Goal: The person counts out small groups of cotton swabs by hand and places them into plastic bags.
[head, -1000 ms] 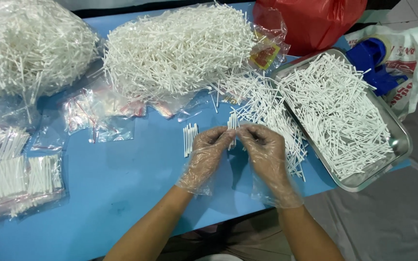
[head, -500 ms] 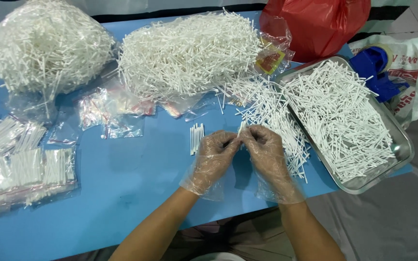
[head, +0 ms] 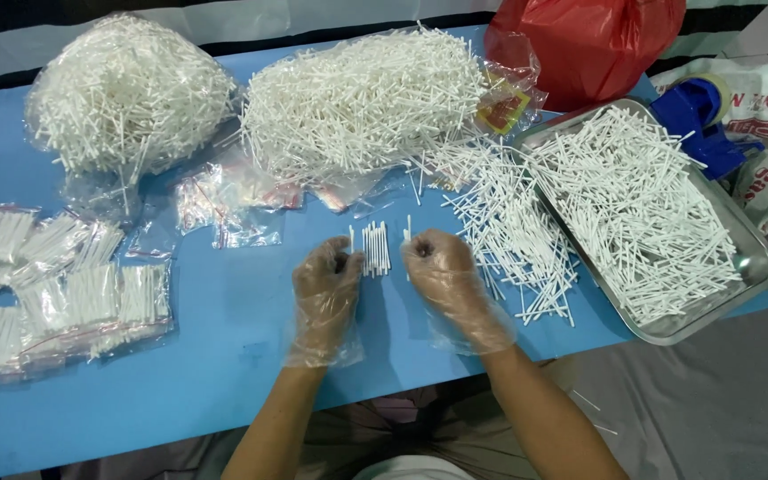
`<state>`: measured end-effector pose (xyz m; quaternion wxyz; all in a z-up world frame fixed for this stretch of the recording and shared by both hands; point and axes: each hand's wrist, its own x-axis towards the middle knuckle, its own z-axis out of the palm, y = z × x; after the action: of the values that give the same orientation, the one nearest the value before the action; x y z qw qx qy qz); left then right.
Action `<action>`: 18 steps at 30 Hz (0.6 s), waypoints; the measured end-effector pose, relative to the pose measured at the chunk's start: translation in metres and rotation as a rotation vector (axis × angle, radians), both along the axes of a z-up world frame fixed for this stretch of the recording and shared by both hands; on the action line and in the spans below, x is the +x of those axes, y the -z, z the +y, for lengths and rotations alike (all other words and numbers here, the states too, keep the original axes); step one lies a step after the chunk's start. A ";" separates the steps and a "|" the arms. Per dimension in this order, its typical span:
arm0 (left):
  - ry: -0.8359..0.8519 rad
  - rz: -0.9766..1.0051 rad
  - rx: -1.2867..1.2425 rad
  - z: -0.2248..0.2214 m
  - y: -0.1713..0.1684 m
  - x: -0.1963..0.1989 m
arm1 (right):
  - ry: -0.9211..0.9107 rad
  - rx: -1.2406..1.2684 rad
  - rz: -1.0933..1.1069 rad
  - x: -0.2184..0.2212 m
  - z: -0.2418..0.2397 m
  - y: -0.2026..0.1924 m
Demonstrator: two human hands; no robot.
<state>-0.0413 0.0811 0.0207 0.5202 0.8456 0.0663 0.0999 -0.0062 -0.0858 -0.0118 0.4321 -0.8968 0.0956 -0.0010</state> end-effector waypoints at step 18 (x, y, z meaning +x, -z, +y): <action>0.151 0.041 0.348 -0.004 0.048 0.025 | -0.153 -0.117 0.095 0.003 0.014 0.006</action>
<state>-0.0165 0.0774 -0.0277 0.3708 0.9272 -0.0048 0.0533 -0.0028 -0.0719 -0.0180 0.3729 -0.9241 0.0467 0.0688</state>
